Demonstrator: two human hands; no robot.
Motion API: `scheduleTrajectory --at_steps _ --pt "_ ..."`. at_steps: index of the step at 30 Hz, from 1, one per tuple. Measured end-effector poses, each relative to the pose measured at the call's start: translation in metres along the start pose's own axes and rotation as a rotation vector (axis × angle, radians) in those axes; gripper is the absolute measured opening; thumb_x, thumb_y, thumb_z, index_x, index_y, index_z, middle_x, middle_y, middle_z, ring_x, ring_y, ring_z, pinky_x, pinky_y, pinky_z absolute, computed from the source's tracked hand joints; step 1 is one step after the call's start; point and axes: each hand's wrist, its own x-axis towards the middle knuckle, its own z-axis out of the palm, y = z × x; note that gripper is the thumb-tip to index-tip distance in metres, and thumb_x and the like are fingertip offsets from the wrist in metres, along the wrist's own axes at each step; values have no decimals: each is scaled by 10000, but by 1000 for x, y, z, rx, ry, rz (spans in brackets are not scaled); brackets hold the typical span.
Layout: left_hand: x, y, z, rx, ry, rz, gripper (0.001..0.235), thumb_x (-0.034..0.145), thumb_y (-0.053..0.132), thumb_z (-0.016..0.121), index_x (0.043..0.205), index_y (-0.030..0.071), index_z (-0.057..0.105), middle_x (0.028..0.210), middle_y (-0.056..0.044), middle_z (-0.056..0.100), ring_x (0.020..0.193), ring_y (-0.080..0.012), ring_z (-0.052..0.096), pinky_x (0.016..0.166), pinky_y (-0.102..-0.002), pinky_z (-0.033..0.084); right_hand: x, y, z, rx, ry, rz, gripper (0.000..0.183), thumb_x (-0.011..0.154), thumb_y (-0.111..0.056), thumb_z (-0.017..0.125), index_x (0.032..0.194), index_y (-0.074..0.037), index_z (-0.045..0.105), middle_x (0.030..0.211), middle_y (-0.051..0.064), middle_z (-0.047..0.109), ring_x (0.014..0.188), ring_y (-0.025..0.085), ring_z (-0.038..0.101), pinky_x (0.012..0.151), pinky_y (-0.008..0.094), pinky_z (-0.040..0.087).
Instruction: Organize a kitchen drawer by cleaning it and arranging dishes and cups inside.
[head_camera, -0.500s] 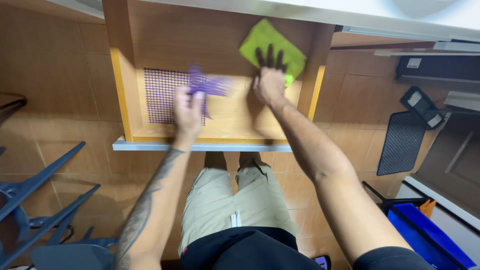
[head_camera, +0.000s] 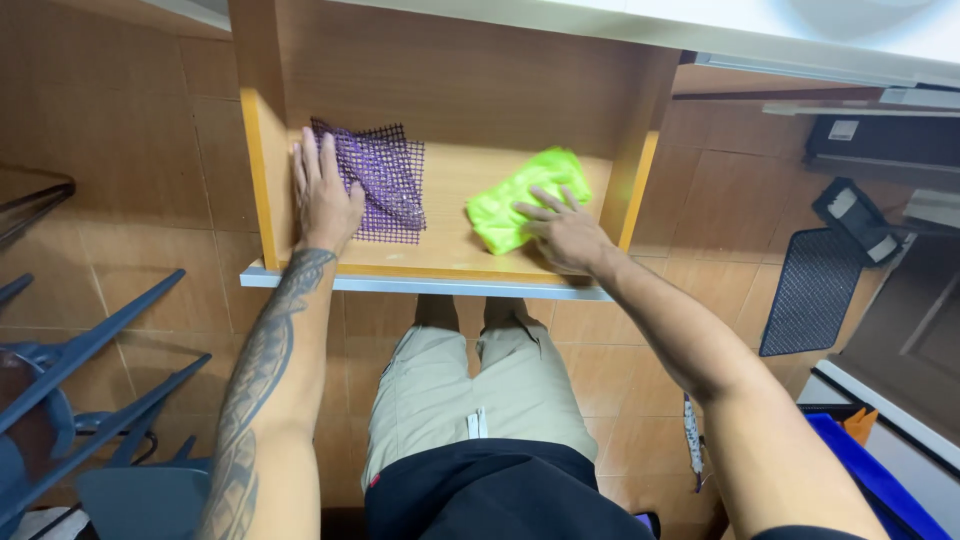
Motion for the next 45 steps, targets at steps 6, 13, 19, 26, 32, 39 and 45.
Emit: scheduleTrajectory --at_steps 6,13,19,26,32,39,45 --pt "16 2 23 27 102 -525 823 856 257 775 1518 33 341 1554 -186 345 1450 -397 311 1184 -547 303 -26 15 32 33 187 215 351 886 -164 659 1232 -104 653 1526 81 486 1453 367 367 1195 576 292" --pt "10 4 25 -122 28 -683 305 859 289 767 1077 90 691 1144 -140 717 1130 -345 640 1033 -502 440 -1 -22 9 -34 168 476 493 821 -149 717 1294 -114 585 1251 170 558 1166 373 513 973 509 428" --pt "-38 67 -89 -335 106 -388 198 840 155 701 1004 44 696 917 -119 758 834 -261 730 792 -417 561 1 8 14 321 244 533 359 930 -195 714 1244 -71 592 1207 150 595 1140 320 590 1005 474 512" --pt "-66 68 -154 -509 158 -348 179 859 92 677 1023 20 682 848 -79 742 746 -119 683 706 -302 545 10 -33 -26 214 451 588 644 850 -300 809 1355 -49 497 1269 243 504 1126 443 547 859 536 520" --pt "-75 48 -161 -748 234 -317 238 880 7 637 1111 13 692 997 -11 756 877 -75 687 806 -258 554 95 -37 16 382 525 664 673 909 -195 733 1464 -54 380 1282 268 486 1137 437 555 907 534 521" --pt "-95 28 -171 -1089 302 -343 264 920 -73 618 1176 -17 645 1101 -54 721 942 -107 686 861 -264 576 229 -112 13 106 553 247 706 843 -62 654 1515 -180 472 1223 203 586 1079 395 577 913 508 486" --pt "-91 27 -171 -1116 314 -375 293 906 -72 611 1191 -7 642 1086 -44 708 935 -109 675 856 -259 564 284 -192 -11 88 464 116 815 759 -67 638 1533 -195 417 1290 178 574 1098 361 568 896 488 486"
